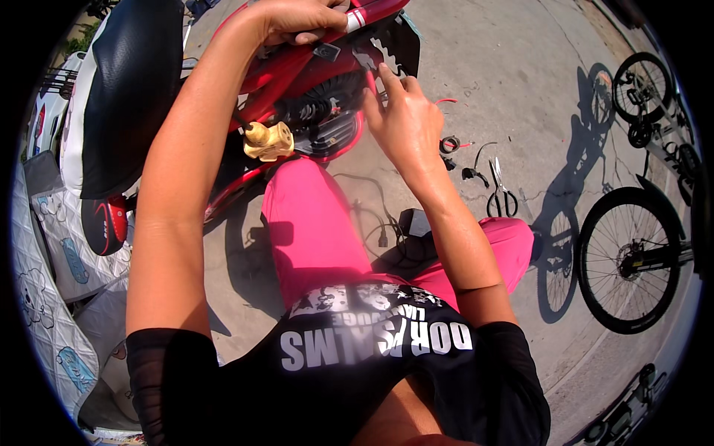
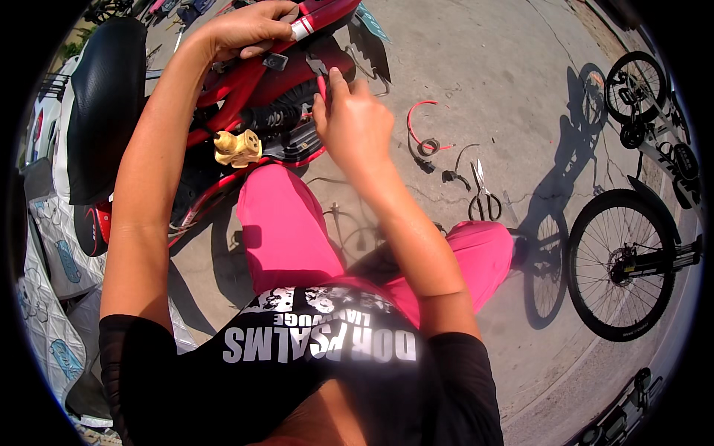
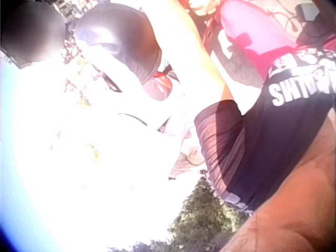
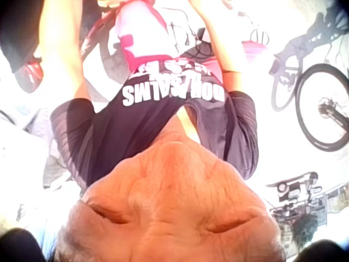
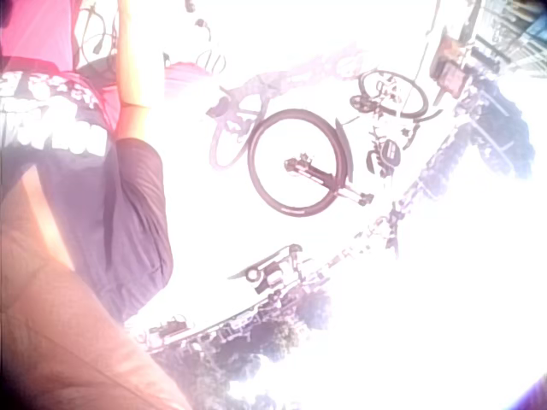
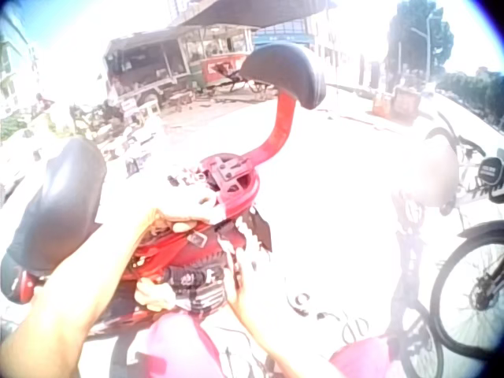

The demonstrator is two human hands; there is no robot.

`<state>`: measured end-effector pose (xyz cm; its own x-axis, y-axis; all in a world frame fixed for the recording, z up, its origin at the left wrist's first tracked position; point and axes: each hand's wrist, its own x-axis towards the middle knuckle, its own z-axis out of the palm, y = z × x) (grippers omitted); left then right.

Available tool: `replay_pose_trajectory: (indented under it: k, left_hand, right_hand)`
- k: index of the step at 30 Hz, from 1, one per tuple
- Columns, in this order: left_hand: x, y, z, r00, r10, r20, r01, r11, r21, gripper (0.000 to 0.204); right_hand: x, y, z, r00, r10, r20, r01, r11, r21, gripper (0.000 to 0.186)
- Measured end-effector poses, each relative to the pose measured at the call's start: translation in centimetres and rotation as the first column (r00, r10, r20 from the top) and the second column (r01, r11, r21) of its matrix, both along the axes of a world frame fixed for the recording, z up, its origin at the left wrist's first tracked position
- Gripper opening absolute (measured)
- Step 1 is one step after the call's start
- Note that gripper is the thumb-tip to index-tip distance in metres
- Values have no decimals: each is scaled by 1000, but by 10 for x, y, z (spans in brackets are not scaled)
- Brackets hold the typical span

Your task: The person retrieves a roll of electrical tape and a screwdriver from a cluttered workbench. They then proceed to work on the wiring of a red electric scooter, stripping wire insulation with a knife and securing connections with tape. The person uses the screwdriver to adjust components within the scooter's handlebar assembly.

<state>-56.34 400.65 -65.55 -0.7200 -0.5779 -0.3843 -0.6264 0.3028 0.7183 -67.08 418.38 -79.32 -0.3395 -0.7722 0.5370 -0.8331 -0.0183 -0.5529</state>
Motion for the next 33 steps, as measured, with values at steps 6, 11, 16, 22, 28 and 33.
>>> replay_pose_trajectory:
  k: [6,11,16,22,28,33]
  left_hand:
    - [-2,2,4,995,-83,-51,88,991,101,16]
    - [0,5,2,994,-54,-97,63,994,89,15]
    - [-1,5,3,996,-64,-67,69,995,77,17]
    - [1,3,2,997,-45,-59,51,993,108,17]
    - [2,8,6,1000,3,12,-3,999,53,23]
    - [0,3,2,1000,-11,-1,11,1000,15,26]
  right_hand:
    - [3,-1,-1,987,-51,-150,45,998,-43,38]
    - [8,0,5,987,-56,-147,53,998,-26,38]
    - [13,1,12,986,-96,-137,105,993,56,38]
    - [-3,-3,6,932,-61,-356,65,998,1,33]
    - [-35,-17,17,-280,-118,953,-494,869,-38,34]
    - [-38,-20,-22,-945,-242,221,-328,690,-645,41]
